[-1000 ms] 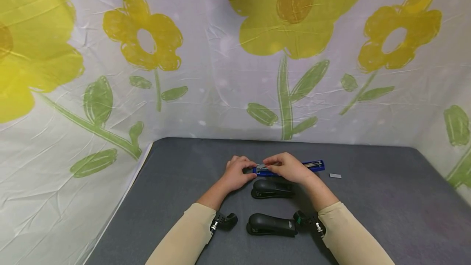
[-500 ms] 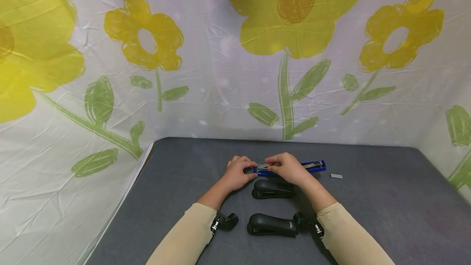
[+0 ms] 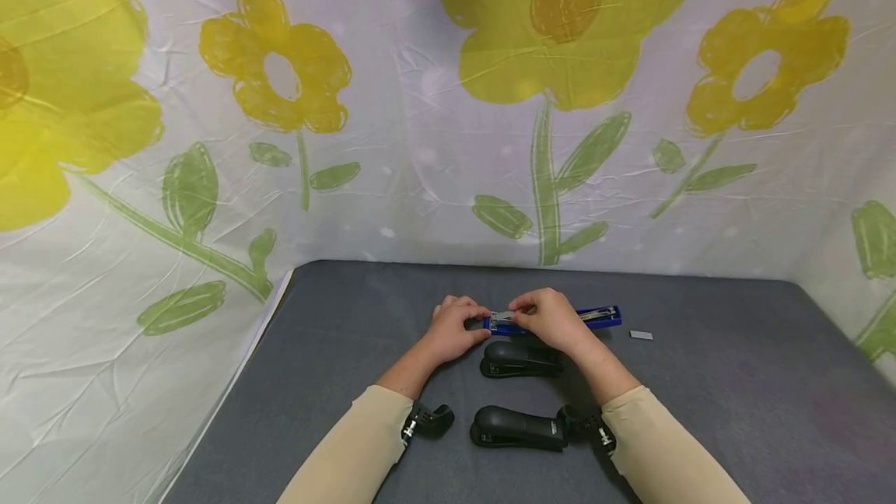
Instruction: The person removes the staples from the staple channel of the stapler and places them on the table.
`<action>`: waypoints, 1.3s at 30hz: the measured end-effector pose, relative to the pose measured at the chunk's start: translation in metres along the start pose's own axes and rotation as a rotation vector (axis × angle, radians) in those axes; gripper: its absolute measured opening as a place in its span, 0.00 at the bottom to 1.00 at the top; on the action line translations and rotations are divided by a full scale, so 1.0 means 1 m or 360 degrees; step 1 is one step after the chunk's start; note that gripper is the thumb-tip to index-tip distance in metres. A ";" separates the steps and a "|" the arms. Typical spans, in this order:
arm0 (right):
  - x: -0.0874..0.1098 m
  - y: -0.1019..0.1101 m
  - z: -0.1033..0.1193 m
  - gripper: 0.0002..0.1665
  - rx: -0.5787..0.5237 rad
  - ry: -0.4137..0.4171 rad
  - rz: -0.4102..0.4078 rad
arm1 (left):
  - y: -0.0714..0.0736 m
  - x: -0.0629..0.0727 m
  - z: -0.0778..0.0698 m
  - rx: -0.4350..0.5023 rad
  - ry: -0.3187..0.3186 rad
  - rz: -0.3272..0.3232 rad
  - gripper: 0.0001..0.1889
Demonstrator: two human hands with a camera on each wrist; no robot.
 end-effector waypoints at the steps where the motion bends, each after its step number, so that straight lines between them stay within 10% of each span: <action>1: 0.000 0.002 0.000 0.11 -0.0015 -0.0003 -0.0005 | 0.000 0.000 0.000 -0.0001 0.0001 0.0000 0.16; 39: 0.044 0.098 -0.032 0.15 -0.0128 -0.0151 0.0023 | -0.006 -0.005 0.008 -0.0033 0.0040 -0.0002 0.15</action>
Point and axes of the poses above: each hand's wrist, its own x-axis away from the middle knuckle, its own y-axis out of the back of the hand, z = x × y, the point moved 6 cm from there along -x, towards the middle knuckle, and after that the axes turned 1 degree about z, right-handed, at the moved point
